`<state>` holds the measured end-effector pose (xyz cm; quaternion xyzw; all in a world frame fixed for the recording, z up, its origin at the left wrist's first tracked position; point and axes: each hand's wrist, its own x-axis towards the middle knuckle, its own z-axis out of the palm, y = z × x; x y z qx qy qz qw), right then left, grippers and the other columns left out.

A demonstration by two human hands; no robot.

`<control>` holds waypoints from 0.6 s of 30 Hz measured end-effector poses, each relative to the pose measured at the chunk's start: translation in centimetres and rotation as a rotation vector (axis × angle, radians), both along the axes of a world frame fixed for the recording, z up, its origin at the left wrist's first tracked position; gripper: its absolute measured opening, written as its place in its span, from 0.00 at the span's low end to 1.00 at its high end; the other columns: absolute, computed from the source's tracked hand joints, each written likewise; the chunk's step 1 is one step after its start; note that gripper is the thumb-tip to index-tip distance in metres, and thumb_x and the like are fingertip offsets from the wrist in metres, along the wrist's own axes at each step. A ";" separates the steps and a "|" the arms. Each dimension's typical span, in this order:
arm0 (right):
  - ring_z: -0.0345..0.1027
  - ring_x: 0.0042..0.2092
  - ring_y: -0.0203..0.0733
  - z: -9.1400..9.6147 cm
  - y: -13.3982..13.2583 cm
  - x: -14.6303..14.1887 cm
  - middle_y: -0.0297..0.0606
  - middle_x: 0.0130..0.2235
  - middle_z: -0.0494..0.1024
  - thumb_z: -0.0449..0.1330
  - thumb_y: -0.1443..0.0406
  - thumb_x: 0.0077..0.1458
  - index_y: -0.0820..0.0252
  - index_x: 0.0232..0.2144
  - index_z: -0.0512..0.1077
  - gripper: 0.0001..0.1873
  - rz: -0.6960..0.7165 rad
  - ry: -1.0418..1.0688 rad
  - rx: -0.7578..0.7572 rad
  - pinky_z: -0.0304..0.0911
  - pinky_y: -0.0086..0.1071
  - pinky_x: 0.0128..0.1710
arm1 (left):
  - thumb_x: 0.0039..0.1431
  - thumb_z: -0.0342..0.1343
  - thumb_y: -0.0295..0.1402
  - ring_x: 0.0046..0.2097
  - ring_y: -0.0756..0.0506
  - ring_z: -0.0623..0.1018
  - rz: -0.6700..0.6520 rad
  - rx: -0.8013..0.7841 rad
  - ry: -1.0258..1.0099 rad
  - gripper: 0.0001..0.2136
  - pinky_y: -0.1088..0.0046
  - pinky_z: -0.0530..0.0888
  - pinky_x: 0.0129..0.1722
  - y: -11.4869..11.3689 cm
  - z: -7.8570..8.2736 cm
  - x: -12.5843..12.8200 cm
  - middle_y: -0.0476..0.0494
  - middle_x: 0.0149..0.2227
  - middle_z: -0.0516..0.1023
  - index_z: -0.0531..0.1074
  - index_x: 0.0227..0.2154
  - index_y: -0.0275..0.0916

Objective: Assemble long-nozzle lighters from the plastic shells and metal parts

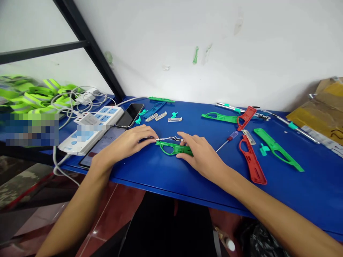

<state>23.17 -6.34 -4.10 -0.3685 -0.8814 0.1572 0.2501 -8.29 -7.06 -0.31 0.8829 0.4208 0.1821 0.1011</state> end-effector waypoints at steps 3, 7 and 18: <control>0.80 0.52 0.57 0.1 0.3 0.3 0.42 0.53 0.85 0.65 0.54 0.70 0.44 0.72 0.63 0.33 0.016 -0.001 -0.036 0.74 0.55 0.57 | 0.81 0.48 0.40 0.54 0.40 0.81 -0.025 0.029 -0.038 0.14 0.58 0.76 0.58 -0.5 -0.2 0.3 0.42 0.52 0.84 0.80 0.49 0.45; 0.80 0.52 0.56 0.3 0.7 0.3 0.42 0.53 0.85 0.66 0.54 0.68 0.47 0.72 0.64 0.34 0.029 -0.027 -0.035 0.74 0.54 0.56 | 0.81 0.49 0.39 0.53 0.40 0.81 -0.049 0.084 -0.030 0.14 0.58 0.76 0.56 -1.5 -0.6 0.7 0.42 0.51 0.84 0.81 0.51 0.45; 0.80 0.51 0.53 1.0 1.0 0.2 0.42 0.53 0.86 0.67 0.57 0.69 0.51 0.66 0.71 0.26 0.098 -0.052 -0.013 0.72 0.50 0.58 | 0.79 0.55 0.35 0.48 0.42 0.81 -0.063 0.150 -0.140 0.12 0.61 0.78 0.51 -1.3 -2.4 0.6 0.41 0.47 0.84 0.83 0.49 0.41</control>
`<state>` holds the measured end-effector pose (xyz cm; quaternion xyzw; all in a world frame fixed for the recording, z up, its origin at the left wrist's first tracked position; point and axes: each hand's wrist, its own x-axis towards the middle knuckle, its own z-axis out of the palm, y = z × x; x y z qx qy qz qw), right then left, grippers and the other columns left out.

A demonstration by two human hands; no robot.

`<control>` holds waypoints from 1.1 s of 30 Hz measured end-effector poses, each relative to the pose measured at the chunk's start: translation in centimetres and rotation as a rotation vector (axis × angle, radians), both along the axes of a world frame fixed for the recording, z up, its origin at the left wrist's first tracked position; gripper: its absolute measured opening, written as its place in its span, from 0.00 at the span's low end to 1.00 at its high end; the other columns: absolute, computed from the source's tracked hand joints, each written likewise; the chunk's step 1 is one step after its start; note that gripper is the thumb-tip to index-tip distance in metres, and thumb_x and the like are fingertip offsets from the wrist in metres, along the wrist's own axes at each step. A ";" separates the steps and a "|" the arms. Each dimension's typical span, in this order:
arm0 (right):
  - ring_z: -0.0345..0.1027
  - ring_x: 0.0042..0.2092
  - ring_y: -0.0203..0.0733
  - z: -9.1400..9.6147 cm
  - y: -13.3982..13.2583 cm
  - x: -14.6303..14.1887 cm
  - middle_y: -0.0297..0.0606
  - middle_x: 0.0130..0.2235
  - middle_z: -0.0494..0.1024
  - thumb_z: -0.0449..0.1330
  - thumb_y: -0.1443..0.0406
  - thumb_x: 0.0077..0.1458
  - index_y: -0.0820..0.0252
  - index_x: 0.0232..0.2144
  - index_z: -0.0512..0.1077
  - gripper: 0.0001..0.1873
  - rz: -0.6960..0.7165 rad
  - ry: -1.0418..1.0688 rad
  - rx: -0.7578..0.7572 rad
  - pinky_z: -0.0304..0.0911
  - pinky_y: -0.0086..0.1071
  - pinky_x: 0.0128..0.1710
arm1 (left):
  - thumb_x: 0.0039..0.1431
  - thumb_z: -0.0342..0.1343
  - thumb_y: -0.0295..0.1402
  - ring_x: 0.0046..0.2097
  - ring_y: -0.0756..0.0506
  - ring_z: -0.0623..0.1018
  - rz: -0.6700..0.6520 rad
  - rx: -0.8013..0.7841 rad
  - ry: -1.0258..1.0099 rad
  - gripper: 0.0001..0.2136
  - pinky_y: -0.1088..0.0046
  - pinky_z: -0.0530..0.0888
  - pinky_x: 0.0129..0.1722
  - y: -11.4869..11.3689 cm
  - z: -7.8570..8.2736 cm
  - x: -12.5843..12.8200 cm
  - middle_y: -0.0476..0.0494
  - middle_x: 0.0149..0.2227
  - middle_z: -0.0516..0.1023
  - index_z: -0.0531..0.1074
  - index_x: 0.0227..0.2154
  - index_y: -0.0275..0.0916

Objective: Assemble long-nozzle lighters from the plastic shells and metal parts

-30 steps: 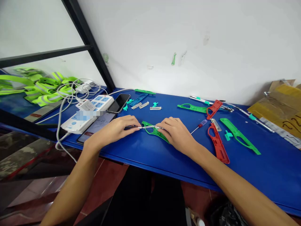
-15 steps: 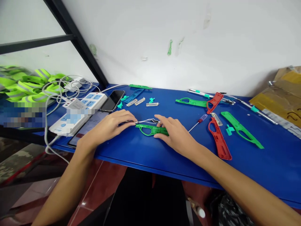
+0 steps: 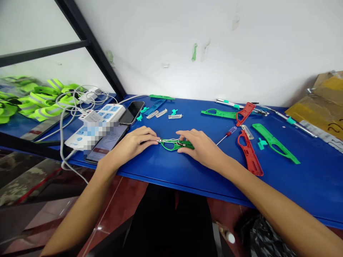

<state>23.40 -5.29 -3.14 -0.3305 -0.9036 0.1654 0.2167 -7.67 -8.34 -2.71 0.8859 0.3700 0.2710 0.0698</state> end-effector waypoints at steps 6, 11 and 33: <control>0.80 0.53 0.55 -0.1 0.1 0.4 0.42 0.53 0.87 0.67 0.58 0.70 0.51 0.63 0.73 0.23 -0.002 0.004 0.004 0.74 0.52 0.57 | 0.79 0.54 0.35 0.48 0.42 0.80 0.054 -0.024 -0.016 0.12 0.61 0.78 0.50 -1.5 0.0 0.6 0.40 0.48 0.84 0.84 0.50 0.41; 0.80 0.53 0.54 -0.1 0.0 0.3 0.44 0.53 0.86 0.67 0.60 0.70 0.53 0.60 0.74 0.19 0.027 0.069 0.004 0.76 0.51 0.58 | 0.78 0.56 0.40 0.45 0.43 0.80 0.172 -0.093 -0.087 0.13 0.62 0.76 0.47 -2.0 -1.0 0.8 0.42 0.49 0.85 0.86 0.49 0.45; 0.81 0.54 0.55 0.7 -0.7 0.1 0.45 0.53 0.87 0.62 0.60 0.73 0.54 0.51 0.80 0.10 0.052 0.056 0.003 0.79 0.53 0.55 | 0.70 0.66 0.36 0.43 0.44 0.78 0.492 -0.189 -0.083 0.06 0.61 0.71 0.47 -4.5 -0.9 1.7 0.49 0.46 0.86 0.88 0.45 0.51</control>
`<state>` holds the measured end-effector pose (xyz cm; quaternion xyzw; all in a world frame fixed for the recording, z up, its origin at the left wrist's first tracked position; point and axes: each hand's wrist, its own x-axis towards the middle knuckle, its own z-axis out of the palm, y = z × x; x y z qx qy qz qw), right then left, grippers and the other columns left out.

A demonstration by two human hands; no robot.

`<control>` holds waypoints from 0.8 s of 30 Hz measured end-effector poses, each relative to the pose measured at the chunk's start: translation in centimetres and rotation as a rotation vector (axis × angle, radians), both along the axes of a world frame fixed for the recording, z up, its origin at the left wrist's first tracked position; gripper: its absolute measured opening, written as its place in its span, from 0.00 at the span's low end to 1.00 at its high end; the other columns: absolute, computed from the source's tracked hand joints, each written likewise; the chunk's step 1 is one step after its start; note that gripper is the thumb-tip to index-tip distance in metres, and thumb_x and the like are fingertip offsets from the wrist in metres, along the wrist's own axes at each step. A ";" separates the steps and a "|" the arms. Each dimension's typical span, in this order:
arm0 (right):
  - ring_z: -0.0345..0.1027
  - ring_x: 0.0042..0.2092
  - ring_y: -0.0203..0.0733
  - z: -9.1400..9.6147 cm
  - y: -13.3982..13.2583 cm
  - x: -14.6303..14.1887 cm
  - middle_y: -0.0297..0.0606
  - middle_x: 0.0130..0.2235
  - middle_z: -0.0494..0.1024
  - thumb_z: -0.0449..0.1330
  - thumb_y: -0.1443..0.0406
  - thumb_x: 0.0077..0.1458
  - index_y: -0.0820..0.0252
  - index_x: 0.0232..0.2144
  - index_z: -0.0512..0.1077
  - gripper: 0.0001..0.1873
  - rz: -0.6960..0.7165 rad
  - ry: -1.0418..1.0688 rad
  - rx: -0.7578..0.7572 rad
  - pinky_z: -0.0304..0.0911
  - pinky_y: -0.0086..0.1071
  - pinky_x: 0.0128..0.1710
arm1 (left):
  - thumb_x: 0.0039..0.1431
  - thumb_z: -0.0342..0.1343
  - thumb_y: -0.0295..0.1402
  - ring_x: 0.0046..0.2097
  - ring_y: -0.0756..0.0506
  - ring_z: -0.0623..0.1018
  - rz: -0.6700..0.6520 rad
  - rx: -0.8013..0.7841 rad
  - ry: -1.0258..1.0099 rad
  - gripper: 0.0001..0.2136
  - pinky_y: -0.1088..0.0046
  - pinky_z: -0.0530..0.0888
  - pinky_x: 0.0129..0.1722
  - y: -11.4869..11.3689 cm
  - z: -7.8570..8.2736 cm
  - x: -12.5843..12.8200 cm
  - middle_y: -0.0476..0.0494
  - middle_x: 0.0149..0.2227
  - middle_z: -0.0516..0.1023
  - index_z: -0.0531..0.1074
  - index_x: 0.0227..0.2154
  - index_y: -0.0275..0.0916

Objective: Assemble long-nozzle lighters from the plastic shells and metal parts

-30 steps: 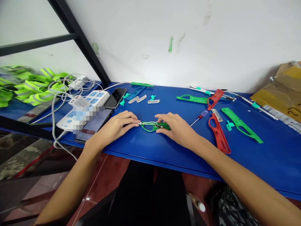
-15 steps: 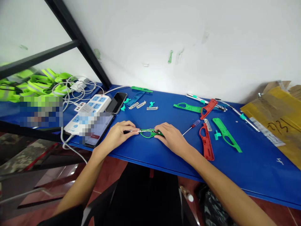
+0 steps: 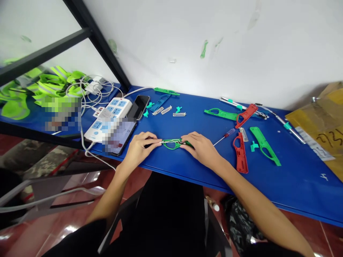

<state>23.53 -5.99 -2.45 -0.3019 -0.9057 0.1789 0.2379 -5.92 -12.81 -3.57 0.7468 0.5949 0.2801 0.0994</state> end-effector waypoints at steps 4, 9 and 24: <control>0.82 0.54 0.54 0.0 0.1 -0.1 0.43 0.52 0.88 0.61 0.61 0.74 0.53 0.51 0.82 0.11 0.005 -0.013 -0.009 0.80 0.51 0.54 | 0.68 0.69 0.36 0.44 0.44 0.79 0.072 -0.044 -0.019 0.05 0.61 0.71 0.48 0.3 0.3 0.3 0.51 0.45 0.87 0.88 0.44 0.52; 0.82 0.53 0.53 0.2 0.4 -0.1 0.42 0.53 0.88 0.60 0.60 0.75 0.53 0.48 0.83 0.11 0.015 0.016 -0.065 0.80 0.49 0.54 | 0.68 0.69 0.37 0.46 0.42 0.78 -0.008 -0.112 0.015 0.03 0.56 0.71 0.53 1.2 1.6 -0.2 0.50 0.47 0.87 0.88 0.41 0.52; 0.78 0.53 0.54 0.2 0.5 -0.2 0.43 0.56 0.86 0.58 0.58 0.76 0.54 0.48 0.81 0.13 0.035 -0.035 -0.113 0.76 0.49 0.54 | 0.75 0.61 0.37 0.52 0.42 0.79 0.012 0.105 0.032 0.09 0.46 0.63 0.71 -1.3 0.0 0.0 0.47 0.48 0.85 0.86 0.50 0.52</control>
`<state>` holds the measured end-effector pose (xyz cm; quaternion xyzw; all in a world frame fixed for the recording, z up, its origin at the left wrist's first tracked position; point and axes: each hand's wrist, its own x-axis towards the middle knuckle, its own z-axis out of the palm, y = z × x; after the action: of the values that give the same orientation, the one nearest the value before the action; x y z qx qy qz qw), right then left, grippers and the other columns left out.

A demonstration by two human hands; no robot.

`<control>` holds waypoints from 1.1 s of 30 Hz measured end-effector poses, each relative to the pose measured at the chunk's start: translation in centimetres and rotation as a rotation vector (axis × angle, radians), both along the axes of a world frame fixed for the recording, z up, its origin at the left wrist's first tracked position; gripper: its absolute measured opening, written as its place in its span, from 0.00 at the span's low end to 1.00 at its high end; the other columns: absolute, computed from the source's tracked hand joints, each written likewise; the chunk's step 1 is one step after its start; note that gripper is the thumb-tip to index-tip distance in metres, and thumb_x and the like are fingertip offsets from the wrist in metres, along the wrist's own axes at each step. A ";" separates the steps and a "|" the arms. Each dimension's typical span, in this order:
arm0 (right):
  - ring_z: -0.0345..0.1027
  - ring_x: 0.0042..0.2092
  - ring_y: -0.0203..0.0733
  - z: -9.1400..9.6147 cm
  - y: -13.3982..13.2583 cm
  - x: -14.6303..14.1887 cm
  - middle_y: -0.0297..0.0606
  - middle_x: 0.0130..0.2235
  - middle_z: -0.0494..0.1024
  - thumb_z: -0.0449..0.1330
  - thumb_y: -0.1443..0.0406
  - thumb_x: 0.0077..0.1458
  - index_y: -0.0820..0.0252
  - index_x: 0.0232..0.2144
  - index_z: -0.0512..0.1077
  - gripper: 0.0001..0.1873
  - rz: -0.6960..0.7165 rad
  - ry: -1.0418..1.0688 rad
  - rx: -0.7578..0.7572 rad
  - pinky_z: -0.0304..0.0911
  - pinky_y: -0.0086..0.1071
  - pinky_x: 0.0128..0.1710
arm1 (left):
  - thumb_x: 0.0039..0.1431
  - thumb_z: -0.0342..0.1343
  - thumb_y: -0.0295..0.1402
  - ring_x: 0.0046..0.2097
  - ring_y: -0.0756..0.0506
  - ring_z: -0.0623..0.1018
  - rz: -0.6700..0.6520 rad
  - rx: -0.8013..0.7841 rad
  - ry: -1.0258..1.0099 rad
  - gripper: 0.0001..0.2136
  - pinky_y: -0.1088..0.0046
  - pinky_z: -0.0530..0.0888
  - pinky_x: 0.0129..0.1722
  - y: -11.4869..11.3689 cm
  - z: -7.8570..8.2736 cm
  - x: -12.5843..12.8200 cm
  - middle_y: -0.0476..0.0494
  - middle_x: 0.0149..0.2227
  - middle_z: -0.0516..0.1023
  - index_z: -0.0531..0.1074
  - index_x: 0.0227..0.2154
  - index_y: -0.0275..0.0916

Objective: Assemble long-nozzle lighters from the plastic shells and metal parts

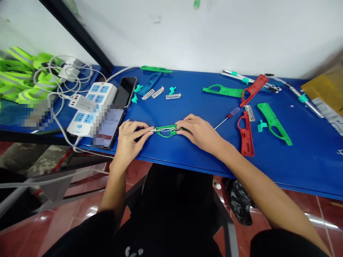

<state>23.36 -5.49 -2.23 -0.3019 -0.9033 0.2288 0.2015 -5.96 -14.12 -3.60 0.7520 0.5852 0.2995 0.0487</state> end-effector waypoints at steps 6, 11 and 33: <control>0.78 0.55 0.54 0.3 -0.4 -0.1 0.43 0.56 0.86 0.57 0.58 0.77 0.53 0.48 0.82 0.14 0.008 -0.012 0.043 0.75 0.50 0.57 | 0.76 0.60 0.37 0.52 0.41 0.79 0.000 -0.005 -0.022 0.09 0.47 0.67 0.68 0.1 0.0 0.1 0.47 0.49 0.85 0.85 0.48 0.51; 0.79 0.56 0.53 0.5 -0.7 -0.4 0.41 0.56 0.87 0.57 0.58 0.77 0.52 0.48 0.84 0.14 0.001 -0.044 0.120 0.71 0.51 0.58 | 0.77 0.58 0.37 0.51 0.41 0.79 -0.016 0.025 0.023 0.09 0.47 0.67 0.67 0.1 0.0 0.4 0.44 0.49 0.85 0.85 0.49 0.48; 0.80 0.53 0.52 -0.1 -0.8 -0.8 0.41 0.53 0.88 0.58 0.61 0.76 0.54 0.45 0.81 0.12 -0.020 -0.028 0.239 0.67 0.49 0.58 | 0.77 0.54 0.34 0.49 0.38 0.80 -0.184 -0.130 0.273 0.12 0.52 0.68 0.61 3.1 4.5 2.3 0.42 0.48 0.86 0.84 0.46 0.42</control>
<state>22.52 -6.33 -2.35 -0.2878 -0.9238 0.1131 0.2256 -3.70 -11.01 0.89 0.8314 0.5332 0.1503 0.0444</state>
